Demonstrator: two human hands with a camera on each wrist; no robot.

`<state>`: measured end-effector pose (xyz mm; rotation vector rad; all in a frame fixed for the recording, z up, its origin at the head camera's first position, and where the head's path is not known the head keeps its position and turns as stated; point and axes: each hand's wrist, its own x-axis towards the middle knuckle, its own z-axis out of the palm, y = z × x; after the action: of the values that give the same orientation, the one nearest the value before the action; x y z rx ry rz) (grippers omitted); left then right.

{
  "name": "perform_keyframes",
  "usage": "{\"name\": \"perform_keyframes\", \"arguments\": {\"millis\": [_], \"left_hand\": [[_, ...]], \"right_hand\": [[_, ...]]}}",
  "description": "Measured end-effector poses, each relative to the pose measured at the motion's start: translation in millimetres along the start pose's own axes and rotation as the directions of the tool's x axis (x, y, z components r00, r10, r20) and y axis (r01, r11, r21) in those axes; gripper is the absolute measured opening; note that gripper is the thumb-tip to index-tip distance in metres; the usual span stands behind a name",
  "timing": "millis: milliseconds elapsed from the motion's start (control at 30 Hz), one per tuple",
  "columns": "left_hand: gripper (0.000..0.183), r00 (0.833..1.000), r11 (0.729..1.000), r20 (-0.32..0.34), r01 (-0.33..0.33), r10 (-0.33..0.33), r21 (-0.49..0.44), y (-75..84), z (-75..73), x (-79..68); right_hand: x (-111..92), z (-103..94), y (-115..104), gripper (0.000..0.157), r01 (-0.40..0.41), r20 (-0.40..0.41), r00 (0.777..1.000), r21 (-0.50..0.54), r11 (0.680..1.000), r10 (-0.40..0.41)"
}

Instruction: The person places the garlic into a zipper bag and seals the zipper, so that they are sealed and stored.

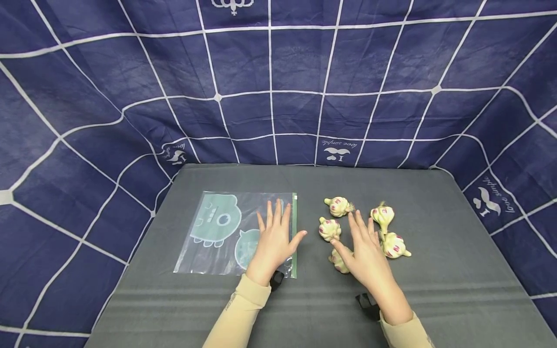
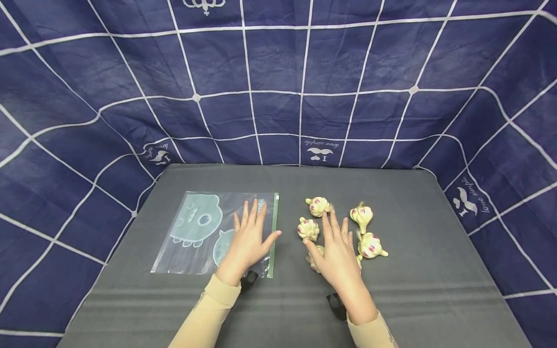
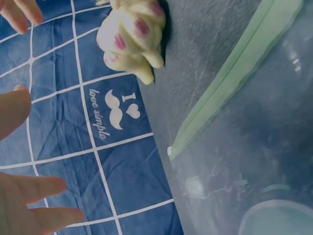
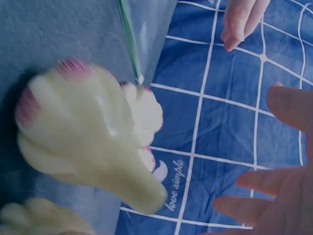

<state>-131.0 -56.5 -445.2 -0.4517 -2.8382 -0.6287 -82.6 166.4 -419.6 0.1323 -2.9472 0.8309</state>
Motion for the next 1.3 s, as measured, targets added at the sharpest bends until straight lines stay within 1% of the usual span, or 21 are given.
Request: {"name": "perform_keyframes", "arguments": {"millis": [133, 300, 433, 533, 633, 867, 1033, 1300], "left_hand": [[0.078, 1.0, 1.0, -0.002, 0.002, -0.002, 0.01, 0.1, 1.8, -8.1], [0.079, 1.0, 1.0, -0.027, -0.011, 0.012, 0.024, 1.3, 4.4, -15.6], [0.079, 0.999, 0.999, -0.042, -0.031, 0.033, 0.041, 1.8, 9.0, -20.8], [0.079, 0.998, 0.998, -0.054, -0.031, 0.034, 0.051, 1.2, 12.5, -24.0], [0.079, 0.997, 0.998, -0.066, -0.025, 0.028, 0.049, 0.5, 16.0, -26.0], [0.078, 0.997, 1.0, -0.079, -0.001, 0.002, 0.012, -1.5, 23.2, -27.8], [0.079, 0.998, 1.0, -0.053, 0.027, -0.027, 0.0, -3.6, 27.7, -29.1], [0.079, 0.997, 0.997, -0.005, 0.073, -0.073, -0.036, -4.3, 30.4, -29.7]], "right_hand": [[-7.6, 5.9, 1.5, 0.084, -0.03, -0.018, 0.999, 0.0, 1.0, 0.03], [-15.0, 14.4, 1.4, 0.087, -0.062, -0.017, 0.998, 0.044, 0.997, 0.062], [-19.8, 20.3, 0.8, 0.088, -0.128, -0.006, 0.992, 0.093, 0.987, 0.129], [-21.8, 24.4, 0.0, 0.089, -0.185, 0.013, 0.983, 0.12, 0.975, 0.185], [-22.5, 27.7, -0.2, 0.089, -0.223, 0.028, 0.975, 0.135, 0.966, 0.221], [-22.6, 32.5, 1.3, 0.09, -0.245, 0.026, 0.969, 0.158, 0.957, 0.244], [-24.1, 34.7, 2.8, 0.093, -0.253, 0.026, 0.967, 0.18, 0.95, 0.253], [-25.2, 39.6, 4.4, 0.095, -0.272, 0.045, 0.962, 0.26, 0.926, 0.27]]}}
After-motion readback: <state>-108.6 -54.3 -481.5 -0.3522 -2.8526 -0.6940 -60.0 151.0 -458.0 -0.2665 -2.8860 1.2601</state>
